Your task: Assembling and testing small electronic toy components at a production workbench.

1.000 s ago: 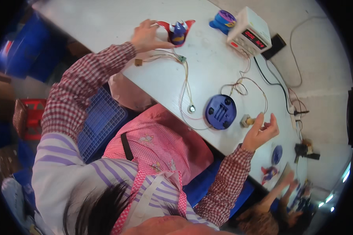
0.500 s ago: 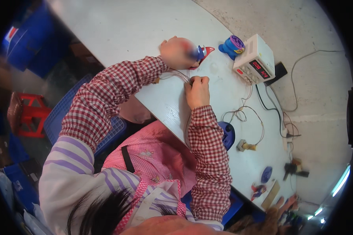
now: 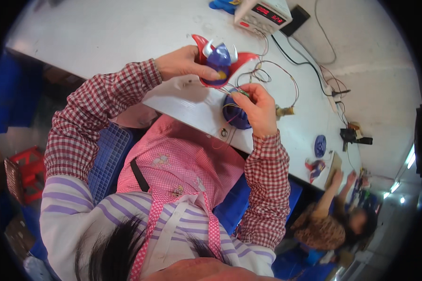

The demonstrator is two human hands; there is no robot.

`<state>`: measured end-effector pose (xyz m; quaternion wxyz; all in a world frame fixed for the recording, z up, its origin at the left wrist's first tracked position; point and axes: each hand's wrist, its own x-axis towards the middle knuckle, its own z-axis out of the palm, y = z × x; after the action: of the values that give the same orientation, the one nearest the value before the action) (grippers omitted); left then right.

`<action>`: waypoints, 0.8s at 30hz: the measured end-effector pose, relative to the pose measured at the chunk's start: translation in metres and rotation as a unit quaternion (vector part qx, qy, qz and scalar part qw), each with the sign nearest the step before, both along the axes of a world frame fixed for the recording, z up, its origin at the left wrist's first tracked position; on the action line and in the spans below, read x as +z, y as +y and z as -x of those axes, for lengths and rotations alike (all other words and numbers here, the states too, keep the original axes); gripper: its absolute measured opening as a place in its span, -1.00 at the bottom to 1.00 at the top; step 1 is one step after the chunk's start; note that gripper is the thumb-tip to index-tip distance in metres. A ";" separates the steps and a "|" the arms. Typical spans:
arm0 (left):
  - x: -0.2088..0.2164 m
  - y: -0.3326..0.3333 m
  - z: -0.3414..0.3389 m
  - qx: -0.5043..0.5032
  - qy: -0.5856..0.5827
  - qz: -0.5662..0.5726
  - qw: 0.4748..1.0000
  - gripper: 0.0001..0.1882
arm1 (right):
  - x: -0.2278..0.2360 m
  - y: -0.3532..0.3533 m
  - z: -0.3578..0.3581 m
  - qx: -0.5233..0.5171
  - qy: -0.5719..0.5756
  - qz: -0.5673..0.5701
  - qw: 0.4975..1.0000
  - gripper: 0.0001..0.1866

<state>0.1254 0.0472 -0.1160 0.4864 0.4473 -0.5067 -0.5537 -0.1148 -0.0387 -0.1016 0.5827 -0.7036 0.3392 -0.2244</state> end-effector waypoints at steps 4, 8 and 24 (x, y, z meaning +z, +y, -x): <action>-0.011 -0.017 0.041 -0.047 -0.079 0.017 0.996 -0.49 | -0.021 -0.006 0.039 -0.094 0.094 0.106 0.985 -0.69; -0.029 -0.030 0.062 0.054 -0.445 0.210 0.869 -0.42 | -0.057 -0.014 0.053 -0.141 0.140 0.492 0.847 -0.67; -0.030 0.037 0.021 0.139 0.101 0.029 0.985 -0.50 | -0.046 0.002 -0.029 0.023 -0.091 0.061 0.994 -0.51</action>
<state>0.1042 0.0842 -0.1457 0.6199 0.4406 -0.4043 -0.5080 -0.0855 -0.0364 -0.1473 0.5724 -0.7221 0.2537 -0.2942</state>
